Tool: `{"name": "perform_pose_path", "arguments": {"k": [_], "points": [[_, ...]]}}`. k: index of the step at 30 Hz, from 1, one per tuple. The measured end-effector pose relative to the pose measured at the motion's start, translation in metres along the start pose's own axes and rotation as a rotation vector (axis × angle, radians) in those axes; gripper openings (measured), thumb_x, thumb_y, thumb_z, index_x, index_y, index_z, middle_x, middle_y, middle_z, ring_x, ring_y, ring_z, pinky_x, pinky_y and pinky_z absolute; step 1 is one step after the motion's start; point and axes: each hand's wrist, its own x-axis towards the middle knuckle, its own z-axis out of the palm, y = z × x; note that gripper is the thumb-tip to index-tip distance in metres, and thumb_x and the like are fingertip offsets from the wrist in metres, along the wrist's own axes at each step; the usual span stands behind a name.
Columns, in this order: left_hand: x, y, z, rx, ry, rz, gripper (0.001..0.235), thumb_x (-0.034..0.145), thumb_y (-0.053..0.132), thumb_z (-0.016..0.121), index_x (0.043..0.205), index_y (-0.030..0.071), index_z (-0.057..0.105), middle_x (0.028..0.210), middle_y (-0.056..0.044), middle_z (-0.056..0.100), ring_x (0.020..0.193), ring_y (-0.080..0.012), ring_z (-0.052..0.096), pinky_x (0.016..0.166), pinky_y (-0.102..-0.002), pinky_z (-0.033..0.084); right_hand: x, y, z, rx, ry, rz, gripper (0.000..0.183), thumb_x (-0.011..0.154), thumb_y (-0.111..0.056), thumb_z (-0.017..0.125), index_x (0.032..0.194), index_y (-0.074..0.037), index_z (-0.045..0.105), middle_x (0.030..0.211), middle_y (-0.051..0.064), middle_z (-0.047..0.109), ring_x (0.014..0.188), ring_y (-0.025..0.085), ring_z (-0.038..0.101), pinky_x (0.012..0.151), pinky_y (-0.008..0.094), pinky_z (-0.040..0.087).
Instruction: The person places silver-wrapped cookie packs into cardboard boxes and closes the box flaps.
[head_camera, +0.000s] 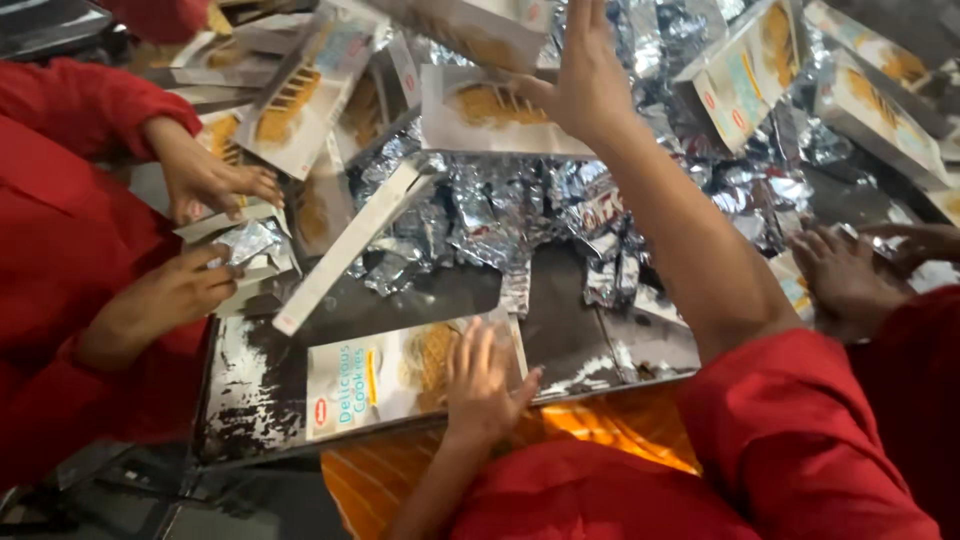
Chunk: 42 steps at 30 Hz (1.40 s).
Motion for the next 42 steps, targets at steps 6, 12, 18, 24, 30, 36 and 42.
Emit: {"name": "perform_pose_path", "arguments": {"k": [6, 12, 18, 24, 30, 36, 42], "points": [[0.018, 0.007, -0.010, -0.053, -0.269, -0.291, 0.077, 0.073, 0.063, 0.077, 0.119, 0.004, 0.059, 0.149, -0.022, 0.043, 0.146, -0.0443, 0.027, 0.115, -0.065, 0.022, -0.109, -0.006, -0.060, -0.066, -0.280, 0.213, 0.057, 0.096, -0.032, 0.083, 0.139, -0.009, 0.053, 0.126, 0.014, 0.065, 0.112, 0.036, 0.066, 0.093, 0.048, 0.055], [0.031, 0.005, 0.001, 0.100, -0.345, -0.380, 0.091, 0.077, 0.066, 0.077, 0.129, -0.004, 0.052, 0.150, -0.026, 0.039, 0.142, -0.0468, 0.032, 0.106, -0.071, 0.026, -0.265, -0.009, -0.062, -0.319, -0.687, 0.533, 0.065, 0.080, -0.044, 0.082, 0.130, -0.010, 0.058, 0.120, 0.020, 0.060, 0.102, 0.041, 0.064, 0.079, 0.051, 0.053], [0.034, -0.012, 0.010, 0.180, -0.561, -0.378, 0.054, 0.090, 0.046, 0.059, 0.109, -0.003, 0.072, 0.159, -0.025, 0.038, 0.147, -0.0500, 0.031, 0.113, -0.059, 0.038, -0.307, 0.023, -0.065, -0.067, -0.417, 0.669, 0.038, 0.085, -0.021, 0.077, 0.119, -0.007, 0.067, 0.120, 0.018, 0.062, 0.097, 0.032, 0.068, 0.082, 0.042, 0.057], [0.025, -0.033, 0.007, 0.017, -0.655, -0.433, 0.046, 0.096, 0.039, 0.044, 0.110, 0.012, 0.078, 0.166, -0.006, 0.029, 0.156, -0.0270, 0.020, 0.125, -0.058, 0.009, -0.306, 0.003, -0.138, 0.460, -0.266, 0.953, 0.021, 0.093, -0.017, 0.069, 0.110, -0.004, 0.066, 0.090, 0.003, 0.065, 0.079, 0.010, 0.060, 0.067, 0.026, 0.048], [0.001, -0.049, 0.027, -0.041, -0.503, -0.337, 0.050, 0.100, 0.044, 0.044, 0.121, 0.010, 0.073, 0.167, -0.007, 0.029, 0.156, -0.0265, 0.017, 0.124, -0.060, 0.004, -0.336, -0.062, -0.091, 1.037, -0.442, 1.003, 0.022, 0.096, -0.012, 0.067, 0.116, -0.005, 0.066, 0.099, 0.000, 0.064, 0.088, 0.006, 0.057, 0.077, 0.022, 0.047], [-0.001, -0.036, 0.027, -0.084, -0.474, -0.319, 0.043, 0.099, 0.042, 0.048, 0.109, 0.010, 0.075, 0.165, -0.010, 0.032, 0.156, -0.0295, 0.019, 0.121, -0.064, 0.004, -0.330, -0.132, -0.013, 0.753, -0.584, 0.911, 0.035, 0.087, -0.014, 0.079, 0.112, -0.001, 0.058, 0.098, 0.010, 0.068, 0.089, 0.013, 0.069, 0.077, 0.031, 0.057], [-0.001, -0.033, 0.021, -0.183, -0.449, -0.334, 0.039, 0.099, 0.039, 0.050, 0.096, 0.007, 0.074, 0.164, -0.016, 0.032, 0.156, -0.0357, 0.018, 0.119, -0.067, 0.002, -0.310, -0.107, -0.034, 0.770, -0.781, 0.690, 0.028, 0.099, -0.016, 0.064, 0.125, -0.006, 0.065, 0.120, 0.014, 0.075, 0.111, 0.021, 0.072, 0.095, 0.036, 0.058]]}}
